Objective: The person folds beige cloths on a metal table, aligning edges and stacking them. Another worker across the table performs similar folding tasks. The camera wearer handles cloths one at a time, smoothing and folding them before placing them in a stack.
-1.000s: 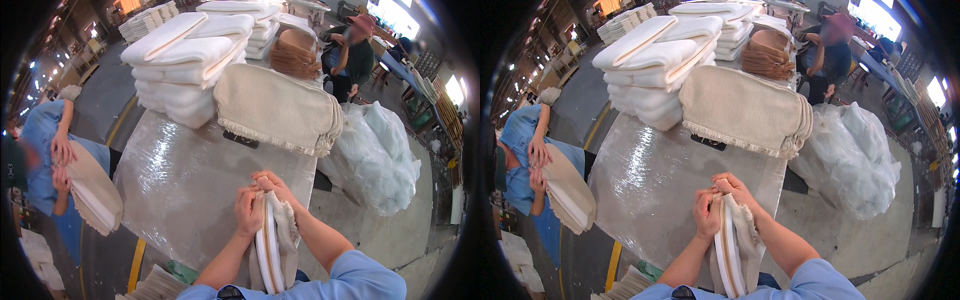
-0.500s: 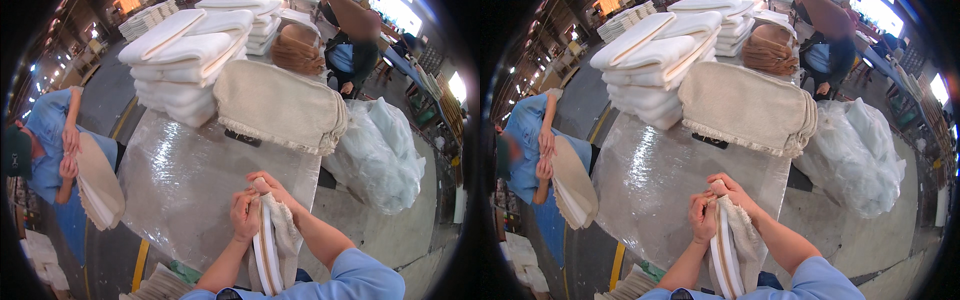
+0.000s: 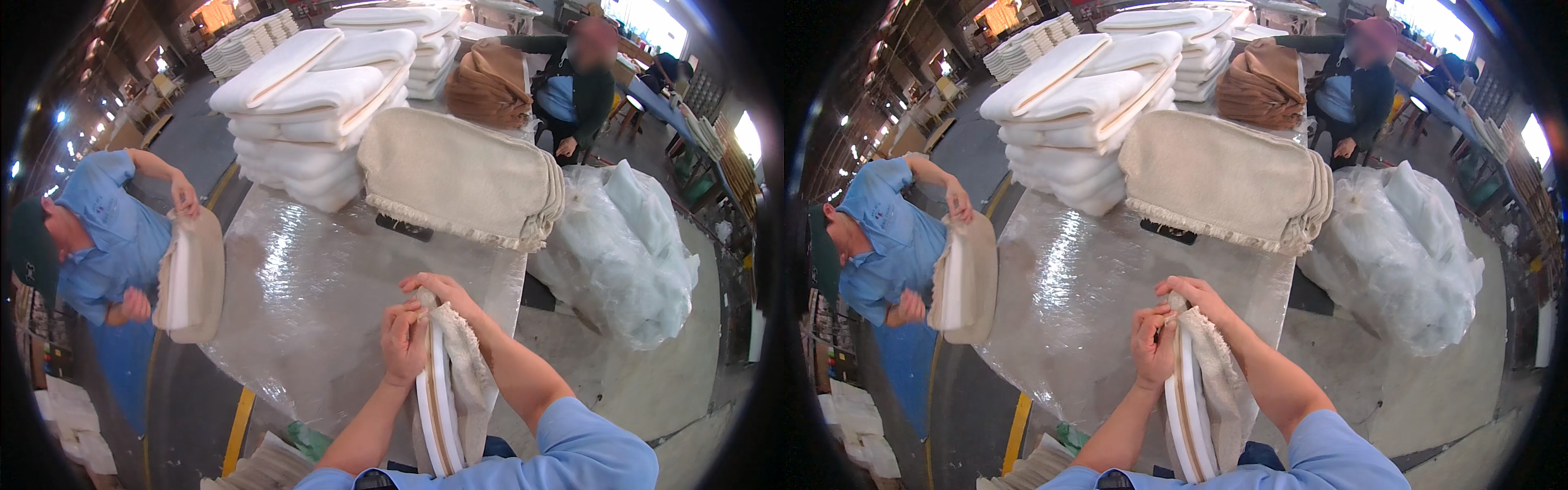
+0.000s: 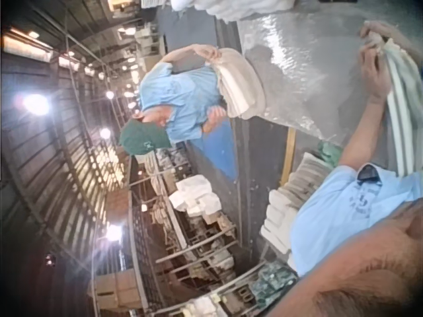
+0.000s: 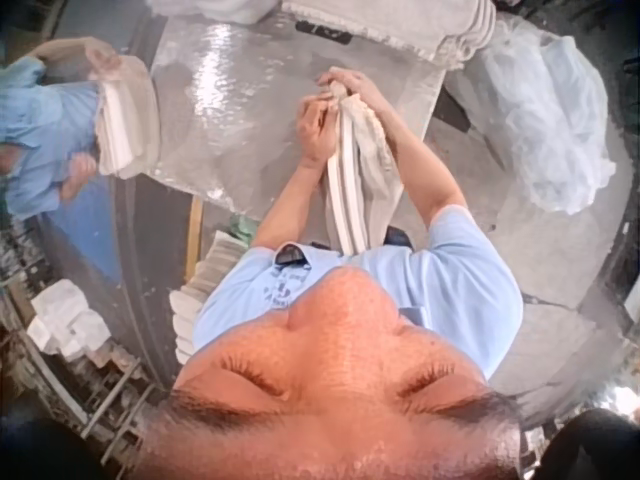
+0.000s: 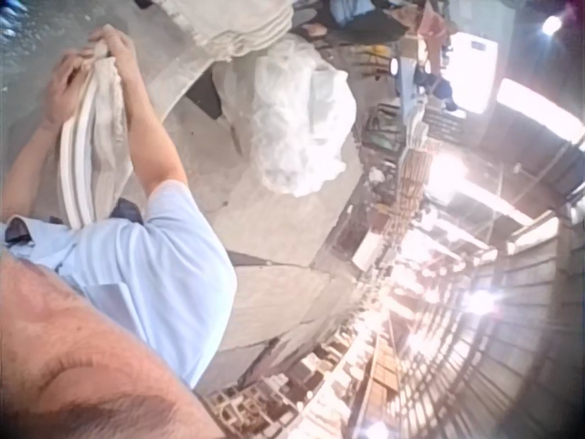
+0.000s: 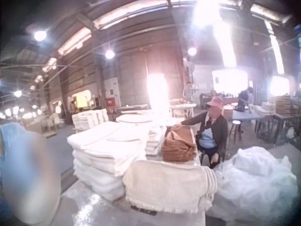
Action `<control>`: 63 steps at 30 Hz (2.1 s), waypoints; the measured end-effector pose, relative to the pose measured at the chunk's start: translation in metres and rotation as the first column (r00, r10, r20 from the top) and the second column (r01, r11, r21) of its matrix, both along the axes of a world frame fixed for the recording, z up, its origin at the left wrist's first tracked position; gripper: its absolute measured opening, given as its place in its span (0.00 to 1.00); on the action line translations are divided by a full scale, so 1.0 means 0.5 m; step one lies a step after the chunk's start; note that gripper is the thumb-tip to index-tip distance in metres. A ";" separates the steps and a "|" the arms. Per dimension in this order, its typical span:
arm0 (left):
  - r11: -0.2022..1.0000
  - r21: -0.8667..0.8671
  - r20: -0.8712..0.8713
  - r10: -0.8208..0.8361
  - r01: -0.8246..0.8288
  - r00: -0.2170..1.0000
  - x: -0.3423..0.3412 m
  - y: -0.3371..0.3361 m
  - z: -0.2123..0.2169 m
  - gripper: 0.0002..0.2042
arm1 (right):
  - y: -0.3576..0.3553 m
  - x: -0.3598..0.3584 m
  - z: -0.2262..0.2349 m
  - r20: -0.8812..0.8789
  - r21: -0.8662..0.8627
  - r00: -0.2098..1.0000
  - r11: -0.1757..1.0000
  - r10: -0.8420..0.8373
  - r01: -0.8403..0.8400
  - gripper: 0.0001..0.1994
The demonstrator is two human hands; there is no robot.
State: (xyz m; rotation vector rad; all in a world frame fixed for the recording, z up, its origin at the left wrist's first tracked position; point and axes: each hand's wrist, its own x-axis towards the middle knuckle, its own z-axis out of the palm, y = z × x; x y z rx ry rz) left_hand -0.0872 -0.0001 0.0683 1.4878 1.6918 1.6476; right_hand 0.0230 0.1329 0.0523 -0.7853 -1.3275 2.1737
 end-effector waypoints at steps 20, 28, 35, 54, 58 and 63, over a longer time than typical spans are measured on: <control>0.991 -0.120 0.041 0.061 -0.055 0.997 -0.006 -0.035 0.058 0.02 | -0.035 -0.031 0.061 0.014 0.406 0.992 0.907 -0.125 0.109 0.12; 0.990 -0.110 -0.048 0.082 -0.087 0.996 -0.006 -0.035 0.043 0.02 | 0.003 -0.039 0.042 0.120 0.640 0.992 0.766 -0.029 -0.055 0.16; 0.995 -0.093 -0.135 0.034 -0.046 0.990 -0.006 -0.020 0.035 0.04 | 0.011 -0.006 0.056 0.215 0.408 0.974 0.900 0.066 -0.151 0.16; 0.550 -0.271 0.621 -0.528 0.790 0.580 -0.128 0.225 0.039 0.21 | -0.112 0.084 0.066 0.158 0.316 0.867 0.856 -0.472 0.408 0.09; 0.536 -0.187 0.829 -0.363 0.823 0.425 -0.118 0.205 0.039 0.21 | -0.113 0.093 0.136 0.124 0.609 0.744 0.642 -0.656 0.465 0.07; 0.525 -0.165 0.843 -0.365 0.835 0.396 -0.127 0.201 0.034 0.20 | -0.132 0.084 0.191 -0.008 0.966 0.753 0.188 -0.658 0.175 0.13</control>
